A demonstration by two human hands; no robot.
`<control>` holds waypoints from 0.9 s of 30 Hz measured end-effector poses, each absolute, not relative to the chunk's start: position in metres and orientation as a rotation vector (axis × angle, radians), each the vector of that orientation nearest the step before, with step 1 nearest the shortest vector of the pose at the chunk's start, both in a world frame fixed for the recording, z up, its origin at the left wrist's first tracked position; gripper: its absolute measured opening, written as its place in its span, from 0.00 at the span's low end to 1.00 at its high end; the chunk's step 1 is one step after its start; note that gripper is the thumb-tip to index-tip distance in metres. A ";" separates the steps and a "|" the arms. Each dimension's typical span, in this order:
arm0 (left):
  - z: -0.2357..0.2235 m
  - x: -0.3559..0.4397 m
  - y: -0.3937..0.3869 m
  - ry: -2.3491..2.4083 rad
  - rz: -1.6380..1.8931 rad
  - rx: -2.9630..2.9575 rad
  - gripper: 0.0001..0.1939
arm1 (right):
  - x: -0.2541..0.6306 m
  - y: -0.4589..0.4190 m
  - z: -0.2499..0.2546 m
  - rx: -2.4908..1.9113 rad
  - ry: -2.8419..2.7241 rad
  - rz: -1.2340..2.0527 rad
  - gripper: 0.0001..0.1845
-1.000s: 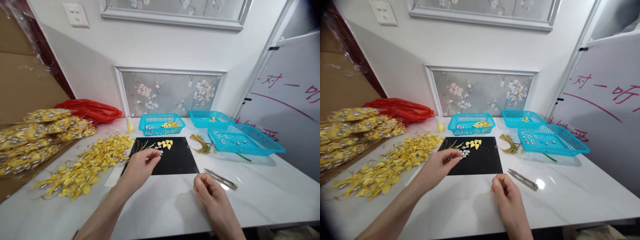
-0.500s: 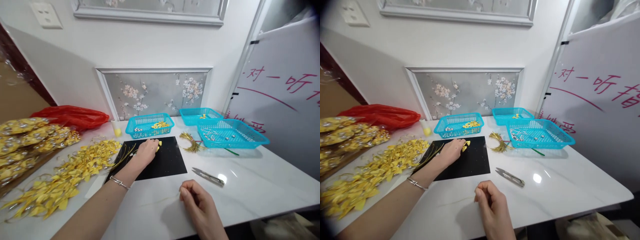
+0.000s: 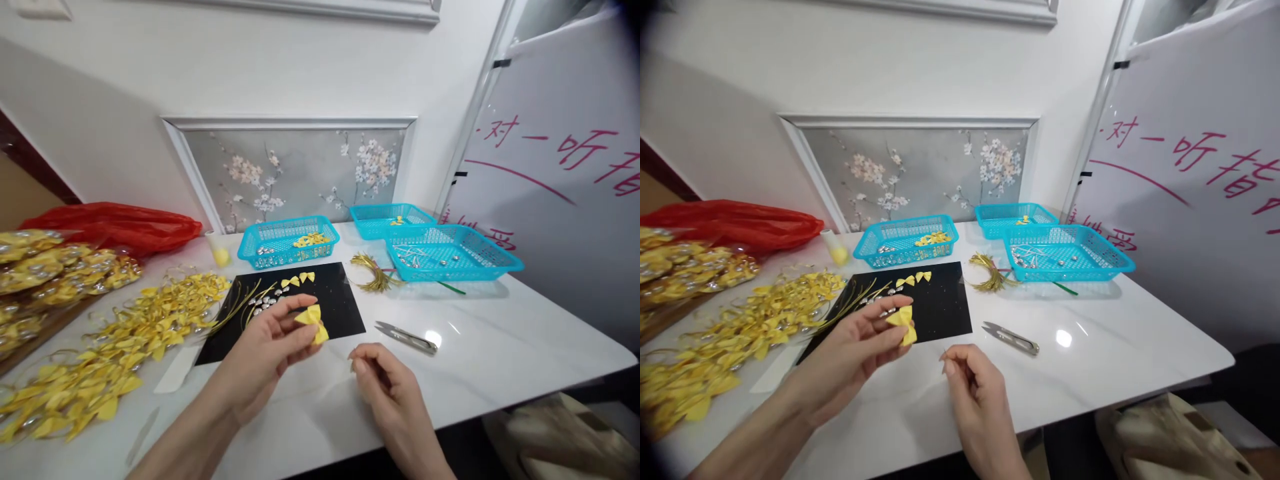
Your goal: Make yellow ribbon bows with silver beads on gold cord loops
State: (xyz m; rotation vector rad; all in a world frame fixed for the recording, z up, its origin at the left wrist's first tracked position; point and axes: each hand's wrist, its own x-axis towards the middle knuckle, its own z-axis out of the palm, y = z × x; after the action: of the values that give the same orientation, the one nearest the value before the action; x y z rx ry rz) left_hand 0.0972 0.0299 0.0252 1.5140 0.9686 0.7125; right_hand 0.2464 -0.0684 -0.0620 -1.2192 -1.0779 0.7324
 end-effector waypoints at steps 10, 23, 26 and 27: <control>0.013 0.057 -0.020 0.928 0.849 1.066 0.12 | 0.205 -0.073 -0.036 -1.071 -1.102 0.699 0.07; -0.011 0.019 -0.026 0.999 1.544 2.427 0.13 | 0.168 -0.078 -0.016 -0.991 -0.839 1.014 0.17; -0.013 0.015 -0.024 0.904 1.611 2.616 0.14 | 0.166 -0.079 -0.012 -1.013 -0.888 1.160 0.20; -0.016 0.014 -0.024 0.864 1.614 2.661 0.16 | 0.165 -0.078 -0.011 -1.013 -0.907 1.202 0.22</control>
State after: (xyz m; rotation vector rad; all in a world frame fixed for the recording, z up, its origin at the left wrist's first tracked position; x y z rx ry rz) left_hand 0.0142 -0.0240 -0.0159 2.6609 0.8638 1.6135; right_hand 0.1652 -0.0784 -0.0111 -1.0126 -0.9073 1.2018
